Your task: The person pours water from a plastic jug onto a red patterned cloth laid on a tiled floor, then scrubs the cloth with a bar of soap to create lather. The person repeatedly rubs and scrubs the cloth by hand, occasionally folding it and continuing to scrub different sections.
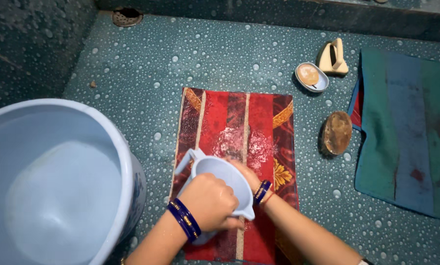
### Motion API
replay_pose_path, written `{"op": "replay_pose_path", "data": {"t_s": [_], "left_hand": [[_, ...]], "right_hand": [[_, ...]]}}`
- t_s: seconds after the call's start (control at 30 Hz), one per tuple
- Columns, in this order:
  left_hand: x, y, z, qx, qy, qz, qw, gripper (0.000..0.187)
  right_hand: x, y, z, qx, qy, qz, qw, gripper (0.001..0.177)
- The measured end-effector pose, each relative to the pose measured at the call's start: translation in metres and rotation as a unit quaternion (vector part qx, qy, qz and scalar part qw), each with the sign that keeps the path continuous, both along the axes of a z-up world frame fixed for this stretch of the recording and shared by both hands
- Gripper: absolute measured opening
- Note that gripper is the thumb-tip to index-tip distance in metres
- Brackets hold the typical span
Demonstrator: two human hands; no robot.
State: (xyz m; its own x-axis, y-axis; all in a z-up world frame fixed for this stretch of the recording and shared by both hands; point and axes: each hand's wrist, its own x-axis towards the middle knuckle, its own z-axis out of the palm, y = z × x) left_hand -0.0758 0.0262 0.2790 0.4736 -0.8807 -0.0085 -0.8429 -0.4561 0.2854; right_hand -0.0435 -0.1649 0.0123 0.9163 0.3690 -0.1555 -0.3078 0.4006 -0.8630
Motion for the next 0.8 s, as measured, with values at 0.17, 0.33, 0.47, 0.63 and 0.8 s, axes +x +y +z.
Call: {"op": "replay_pose_path", "data": {"t_s": [0.17, 0.33, 0.47, 0.63, 0.8], "left_hand": [[0.007, 0.016, -0.028, -0.244, -0.123, 0.043, 0.961, 0.055], [0.010, 0.027, -0.043, -0.319, -0.096, 0.114, 0.936, 0.069], [0.011, 0.035, -0.081, -0.388, 0.098, 0.197, 0.895, 0.060], [0.061, 0.034, -0.181, -0.276, 0.130, 0.378, 0.874, 0.043], [0.092, 0.010, -0.240, -0.045, 0.008, 0.374, 0.926, 0.060]], "right_hand": [[-0.007, -0.008, 0.098, 0.010, 0.042, -0.101, 0.994, 0.065], [0.009, -0.053, 0.169, -0.355, -0.413, 0.123, 0.830, 0.073], [0.019, -0.060, 0.198, -0.437, -0.394, 0.169, 0.791, 0.053], [0.033, -0.048, 0.232, -0.541, -0.328, 0.226, 0.741, 0.052], [0.055, -0.045, 0.267, -0.622, -0.286, 0.255, 0.683, 0.062]]}}
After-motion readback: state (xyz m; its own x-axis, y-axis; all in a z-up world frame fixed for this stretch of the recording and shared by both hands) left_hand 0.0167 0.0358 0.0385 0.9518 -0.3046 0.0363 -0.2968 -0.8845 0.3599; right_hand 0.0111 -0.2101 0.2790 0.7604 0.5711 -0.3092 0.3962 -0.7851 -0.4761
